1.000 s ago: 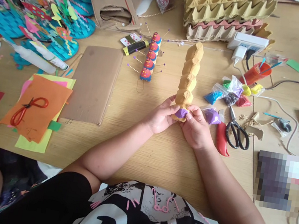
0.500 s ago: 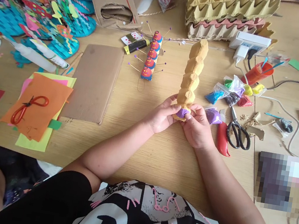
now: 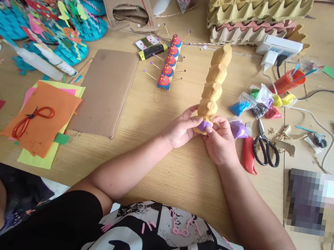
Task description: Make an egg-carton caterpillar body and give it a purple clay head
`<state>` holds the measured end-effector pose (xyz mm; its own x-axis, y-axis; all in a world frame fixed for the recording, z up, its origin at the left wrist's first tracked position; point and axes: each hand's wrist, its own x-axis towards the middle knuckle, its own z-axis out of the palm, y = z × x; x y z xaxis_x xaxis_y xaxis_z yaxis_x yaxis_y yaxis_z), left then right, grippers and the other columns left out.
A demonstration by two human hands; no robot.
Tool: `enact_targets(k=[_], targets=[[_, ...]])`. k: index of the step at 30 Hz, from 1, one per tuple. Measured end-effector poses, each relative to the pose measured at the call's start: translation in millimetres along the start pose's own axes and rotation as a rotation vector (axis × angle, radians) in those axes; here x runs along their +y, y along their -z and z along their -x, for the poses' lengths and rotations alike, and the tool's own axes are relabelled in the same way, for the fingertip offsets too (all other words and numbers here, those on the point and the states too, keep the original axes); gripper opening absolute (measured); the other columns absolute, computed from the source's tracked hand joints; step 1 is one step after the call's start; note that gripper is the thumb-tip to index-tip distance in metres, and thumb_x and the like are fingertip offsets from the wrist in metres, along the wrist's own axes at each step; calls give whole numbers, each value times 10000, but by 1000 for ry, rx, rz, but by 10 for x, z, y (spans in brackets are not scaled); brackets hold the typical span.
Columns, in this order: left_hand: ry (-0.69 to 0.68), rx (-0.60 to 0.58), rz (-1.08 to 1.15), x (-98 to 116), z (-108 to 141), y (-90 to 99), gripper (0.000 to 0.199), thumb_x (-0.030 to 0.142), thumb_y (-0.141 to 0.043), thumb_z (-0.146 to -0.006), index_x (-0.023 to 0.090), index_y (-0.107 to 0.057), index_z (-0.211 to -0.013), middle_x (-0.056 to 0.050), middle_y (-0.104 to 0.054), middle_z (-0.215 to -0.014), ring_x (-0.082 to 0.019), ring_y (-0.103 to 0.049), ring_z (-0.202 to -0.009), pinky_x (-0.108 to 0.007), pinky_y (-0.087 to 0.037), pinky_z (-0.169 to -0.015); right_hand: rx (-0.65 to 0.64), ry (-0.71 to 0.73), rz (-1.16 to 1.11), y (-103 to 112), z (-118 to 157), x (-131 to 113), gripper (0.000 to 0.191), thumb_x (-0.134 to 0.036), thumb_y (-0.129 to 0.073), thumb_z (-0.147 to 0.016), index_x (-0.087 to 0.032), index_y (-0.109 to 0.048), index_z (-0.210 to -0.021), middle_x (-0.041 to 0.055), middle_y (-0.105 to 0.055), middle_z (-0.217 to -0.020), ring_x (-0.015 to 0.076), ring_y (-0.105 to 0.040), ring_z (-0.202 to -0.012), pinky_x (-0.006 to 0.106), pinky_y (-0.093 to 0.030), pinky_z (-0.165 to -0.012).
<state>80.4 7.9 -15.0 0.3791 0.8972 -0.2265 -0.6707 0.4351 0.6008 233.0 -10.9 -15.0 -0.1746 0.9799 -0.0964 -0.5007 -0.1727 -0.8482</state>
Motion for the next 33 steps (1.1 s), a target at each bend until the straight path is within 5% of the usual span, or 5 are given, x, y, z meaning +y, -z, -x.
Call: enact_targets(k=[15, 33], targets=[[-22, -2, -53, 1, 2, -16, 599, 284, -954, -759, 257, -639, -1268, 1, -800, -1065, -149, -754, -913, -295, -532, -877, -12, -45, -41, 12, -2, 11, 466, -447, -982, -745, -324, -627, -1020, -48, -725, -921, 157, -677, -841, 327, -588, -800], [26, -10, 84, 39, 13, -41, 510, 232, -932, -774, 241, -689, -1221, 5, -804, -1064, -121, -731, -859, -242, -519, -750, -25, 42, 19, 19, -11, 70, 448, -436, -1014, -716, -343, -740, -1059, -33, -801, -995, 196, -748, -999, 411, -617, -1027]])
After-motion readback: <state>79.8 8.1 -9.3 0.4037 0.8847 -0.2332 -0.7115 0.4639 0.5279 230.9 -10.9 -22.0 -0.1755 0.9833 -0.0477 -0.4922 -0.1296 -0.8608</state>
